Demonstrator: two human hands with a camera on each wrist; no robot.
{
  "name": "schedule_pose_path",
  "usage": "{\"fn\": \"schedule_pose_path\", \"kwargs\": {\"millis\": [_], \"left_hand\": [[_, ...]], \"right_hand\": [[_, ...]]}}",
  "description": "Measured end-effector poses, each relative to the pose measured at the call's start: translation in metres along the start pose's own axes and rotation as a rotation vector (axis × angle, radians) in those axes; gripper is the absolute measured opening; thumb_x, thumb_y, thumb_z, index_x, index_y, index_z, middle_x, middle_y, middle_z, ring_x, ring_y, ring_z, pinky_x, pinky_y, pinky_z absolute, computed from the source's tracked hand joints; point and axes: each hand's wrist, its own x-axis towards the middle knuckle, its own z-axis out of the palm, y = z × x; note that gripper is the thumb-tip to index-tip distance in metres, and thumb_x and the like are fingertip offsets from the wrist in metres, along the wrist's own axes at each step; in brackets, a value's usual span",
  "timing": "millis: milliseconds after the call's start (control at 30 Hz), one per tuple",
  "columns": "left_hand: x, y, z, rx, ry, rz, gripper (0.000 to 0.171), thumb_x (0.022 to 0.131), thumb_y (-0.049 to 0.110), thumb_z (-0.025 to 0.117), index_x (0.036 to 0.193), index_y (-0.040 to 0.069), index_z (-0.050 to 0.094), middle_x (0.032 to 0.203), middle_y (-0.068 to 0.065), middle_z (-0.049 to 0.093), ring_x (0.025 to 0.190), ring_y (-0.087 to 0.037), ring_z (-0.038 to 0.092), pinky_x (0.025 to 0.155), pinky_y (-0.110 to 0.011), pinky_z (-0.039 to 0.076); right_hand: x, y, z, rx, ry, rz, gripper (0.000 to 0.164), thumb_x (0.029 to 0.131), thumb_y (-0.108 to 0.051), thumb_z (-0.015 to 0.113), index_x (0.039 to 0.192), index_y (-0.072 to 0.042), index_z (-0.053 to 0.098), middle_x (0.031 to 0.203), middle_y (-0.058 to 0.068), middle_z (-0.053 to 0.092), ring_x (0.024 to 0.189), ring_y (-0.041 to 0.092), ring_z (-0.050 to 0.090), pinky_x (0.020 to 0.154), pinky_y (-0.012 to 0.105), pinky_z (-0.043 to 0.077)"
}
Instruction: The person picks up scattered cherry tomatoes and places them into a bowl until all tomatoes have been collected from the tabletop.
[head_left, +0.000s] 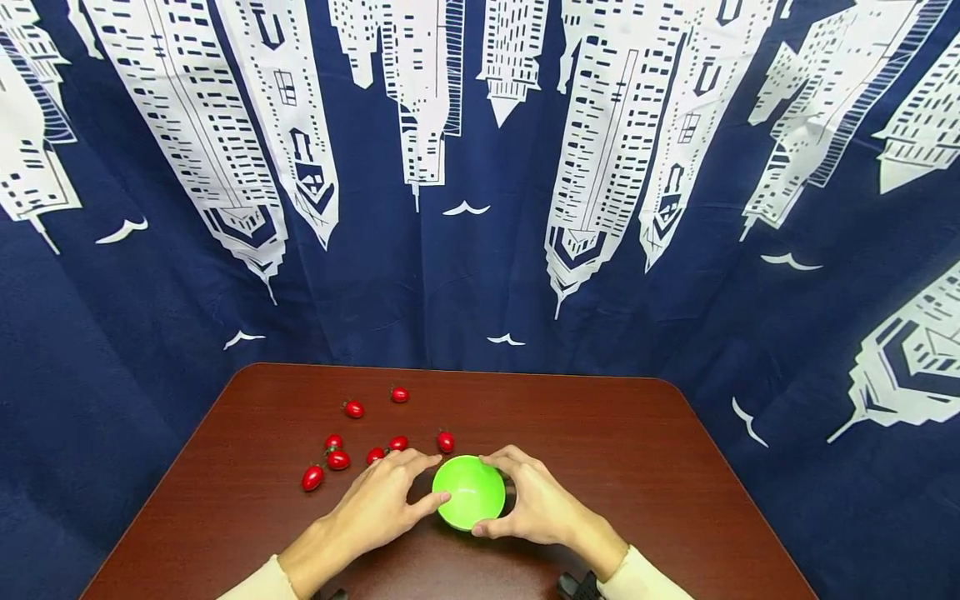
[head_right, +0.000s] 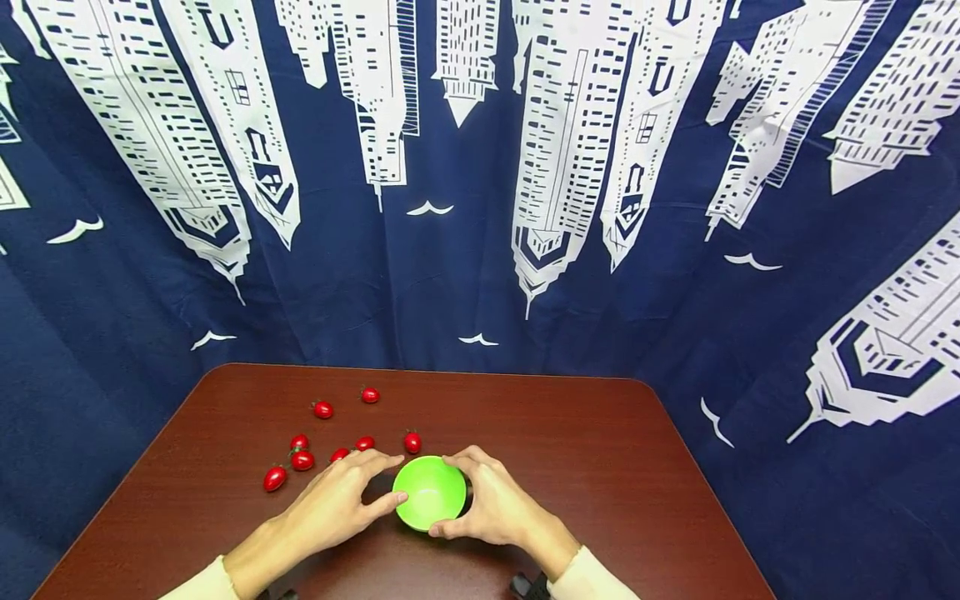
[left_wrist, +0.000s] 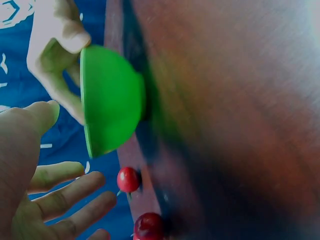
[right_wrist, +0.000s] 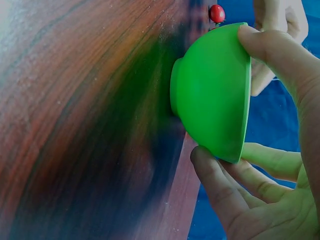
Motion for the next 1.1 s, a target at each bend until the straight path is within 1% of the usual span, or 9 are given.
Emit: {"fn": "schedule_pose_path", "kwargs": {"millis": [167,300,367,467,567,667,833,967,1100], "left_hand": [[0.019,-0.01,-0.006,-0.031,0.01,-0.036,0.052,0.107,0.04,0.086,0.147,0.006,0.079,0.134,-0.009,0.084,0.119,-0.028,0.083,0.101,-0.05,0.071],[0.039,-0.021,-0.006,-0.012,-0.007,-0.046,0.052,0.105,0.033,0.089,0.15,0.008,0.077,0.137,-0.008,0.082,0.126,-0.029,0.081,0.106,-0.051,0.069],[0.048,-0.026,-0.006,0.0,-0.042,-0.037,0.054,0.104,0.03,0.09,0.152,0.009,0.076,0.142,-0.008,0.081,0.13,-0.029,0.08,0.111,-0.052,0.067],[0.061,-0.034,-0.004,0.013,-0.121,-0.005,0.057,0.104,0.026,0.09,0.157,0.011,0.073,0.147,-0.008,0.078,0.134,-0.028,0.078,0.115,-0.051,0.065],[0.073,-0.039,-0.003,0.021,-0.194,0.027,0.058,0.104,0.021,0.09,0.158,0.013,0.072,0.149,-0.009,0.076,0.135,-0.028,0.077,0.116,-0.05,0.065],[0.083,-0.042,-0.002,0.023,-0.254,0.046,0.055,0.103,0.015,0.091,0.155,0.014,0.075,0.148,-0.009,0.075,0.132,-0.028,0.077,0.115,-0.049,0.066],[0.092,-0.044,0.0,0.03,-0.319,0.07,0.05,0.1,0.007,0.092,0.148,0.014,0.08,0.143,-0.006,0.078,0.131,-0.027,0.077,0.115,-0.049,0.066],[0.095,-0.045,0.003,0.057,-0.329,0.094,0.044,0.099,0.006,0.092,0.14,0.015,0.084,0.139,-0.004,0.08,0.129,-0.025,0.078,0.114,-0.047,0.066],[0.096,-0.047,0.006,0.108,-0.314,0.123,0.036,0.096,0.005,0.094,0.13,0.015,0.087,0.129,-0.003,0.083,0.118,-0.023,0.079,0.11,-0.044,0.067]], "right_hand": [[0.001,0.001,-0.001,-0.007,0.002,-0.003,0.094,0.083,-0.057,0.104,0.156,-0.007,0.071,0.138,-0.006,0.073,0.118,0.012,0.076,0.102,0.04,0.069],[0.003,0.001,-0.002,-0.008,-0.003,-0.003,0.095,0.082,-0.057,0.104,0.155,-0.007,0.071,0.137,-0.004,0.073,0.118,0.015,0.077,0.102,0.041,0.069],[0.003,0.001,-0.002,-0.017,-0.006,-0.008,0.095,0.082,-0.057,0.104,0.155,-0.006,0.071,0.137,-0.004,0.073,0.118,0.015,0.077,0.101,0.041,0.069],[0.003,0.001,-0.002,-0.03,-0.012,-0.016,0.096,0.081,-0.058,0.104,0.155,-0.007,0.072,0.136,-0.004,0.073,0.118,0.014,0.077,0.102,0.041,0.069],[0.004,0.002,-0.002,-0.032,-0.015,-0.019,0.096,0.081,-0.059,0.104,0.155,-0.007,0.072,0.135,-0.004,0.073,0.119,0.015,0.077,0.102,0.041,0.069],[0.004,0.001,-0.003,-0.019,-0.018,-0.011,0.096,0.081,-0.059,0.104,0.155,-0.007,0.071,0.135,-0.004,0.073,0.119,0.015,0.077,0.102,0.042,0.069],[0.005,0.001,-0.004,0.001,-0.026,-0.012,0.096,0.081,-0.057,0.105,0.156,-0.007,0.071,0.135,-0.003,0.072,0.119,0.016,0.078,0.103,0.042,0.07],[0.004,0.001,-0.004,-0.008,-0.022,-0.02,0.096,0.081,-0.057,0.105,0.155,-0.006,0.071,0.135,-0.003,0.073,0.118,0.014,0.078,0.103,0.04,0.069],[0.004,0.002,-0.002,-0.006,-0.019,-0.015,0.096,0.081,-0.058,0.105,0.155,-0.007,0.071,0.134,-0.004,0.073,0.117,0.013,0.077,0.102,0.04,0.069]]}}
